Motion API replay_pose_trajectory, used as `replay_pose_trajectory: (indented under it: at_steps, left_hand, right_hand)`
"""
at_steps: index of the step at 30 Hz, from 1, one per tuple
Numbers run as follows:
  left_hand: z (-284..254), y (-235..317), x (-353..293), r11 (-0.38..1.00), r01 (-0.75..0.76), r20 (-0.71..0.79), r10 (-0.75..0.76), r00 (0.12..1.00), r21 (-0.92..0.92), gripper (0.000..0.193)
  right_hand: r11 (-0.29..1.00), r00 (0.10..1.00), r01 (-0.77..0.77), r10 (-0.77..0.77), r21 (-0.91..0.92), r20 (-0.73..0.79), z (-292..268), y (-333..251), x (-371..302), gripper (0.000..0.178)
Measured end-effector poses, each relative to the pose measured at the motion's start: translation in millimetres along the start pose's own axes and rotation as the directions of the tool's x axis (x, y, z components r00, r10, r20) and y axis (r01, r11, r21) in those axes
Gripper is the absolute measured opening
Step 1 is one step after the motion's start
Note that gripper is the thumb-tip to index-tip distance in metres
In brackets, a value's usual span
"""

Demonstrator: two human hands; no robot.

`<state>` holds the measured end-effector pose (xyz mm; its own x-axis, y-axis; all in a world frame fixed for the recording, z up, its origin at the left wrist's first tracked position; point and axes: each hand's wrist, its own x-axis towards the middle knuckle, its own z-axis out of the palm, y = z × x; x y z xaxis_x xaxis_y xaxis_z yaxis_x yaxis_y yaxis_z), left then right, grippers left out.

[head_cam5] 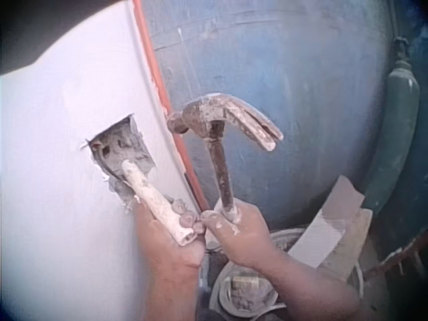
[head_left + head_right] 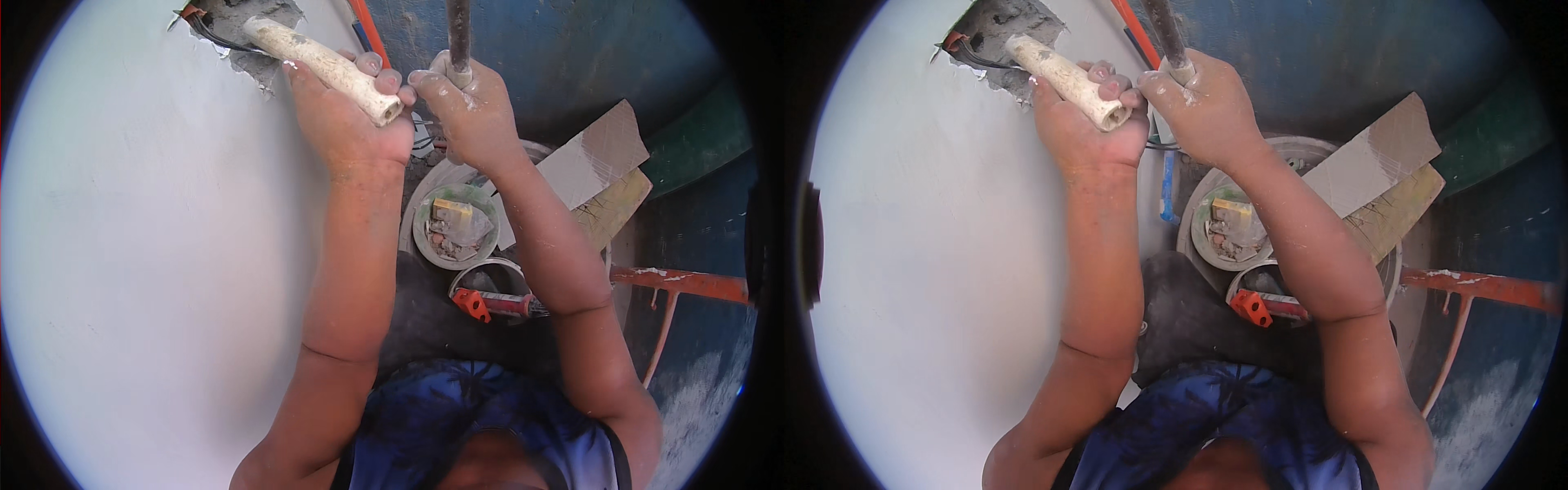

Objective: Install an electrical junction box into a masonry wall hole using a hammer and a PVC pipe segment for positioning and securing.

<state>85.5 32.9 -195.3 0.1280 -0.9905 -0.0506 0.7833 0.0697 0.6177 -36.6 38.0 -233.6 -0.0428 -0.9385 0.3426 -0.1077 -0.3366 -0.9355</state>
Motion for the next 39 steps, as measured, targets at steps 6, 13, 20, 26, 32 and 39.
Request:
replay_pose_trajectory:
  at_steps: [6, 13, 20, 26, 32, 39]
  left_hand:
    - [-45, 37, -12, 0.971, 0.204, 0.326, -0.153, 0.933, -0.128, 0.046]
    - [-79, 29, -51, 0.82, -0.023, 0.041, 0.0, 0.999, 0.571, 0.05]
    - [-77, 31, -43, 0.878, 0.035, 0.15, -0.12, 0.981, 0.477, 0.043]
    - [-66, 13, -54, 0.742, -0.109, 0.099, 0.057, 0.993, 0.662, 0.039]
    - [-121, -21, -104, 0.736, -0.326, 0.164, 0.286, 0.944, 0.593, 0.044]
    - [-133, -27, -110, 0.724, -0.23, 0.088, 0.229, 0.969, 0.651, 0.048]
  right_hand:
    - [0.988, 0.991, -0.114, 0.12, 0.106, -0.059, -30, 1, -14, 0.025]
    - [0.92, 0.991, -0.127, 0.134, 0.371, 0.009, -33, -5, -24, 0.025]
    - [0.995, 0.992, 0.077, -0.083, -0.06, -0.097, -40, -19, -11, 0.042]
    - [0.992, 0.991, 0.113, -0.109, 0.053, -0.075, -22, 18, -8, 0.047]
    - [0.968, 0.969, 0.241, -0.236, -0.078, 0.068, 12, -4, 28, 0.029]
    - [0.831, 0.943, 0.26, -0.109, -0.491, 0.315, 51, 10, 100, 0.032]
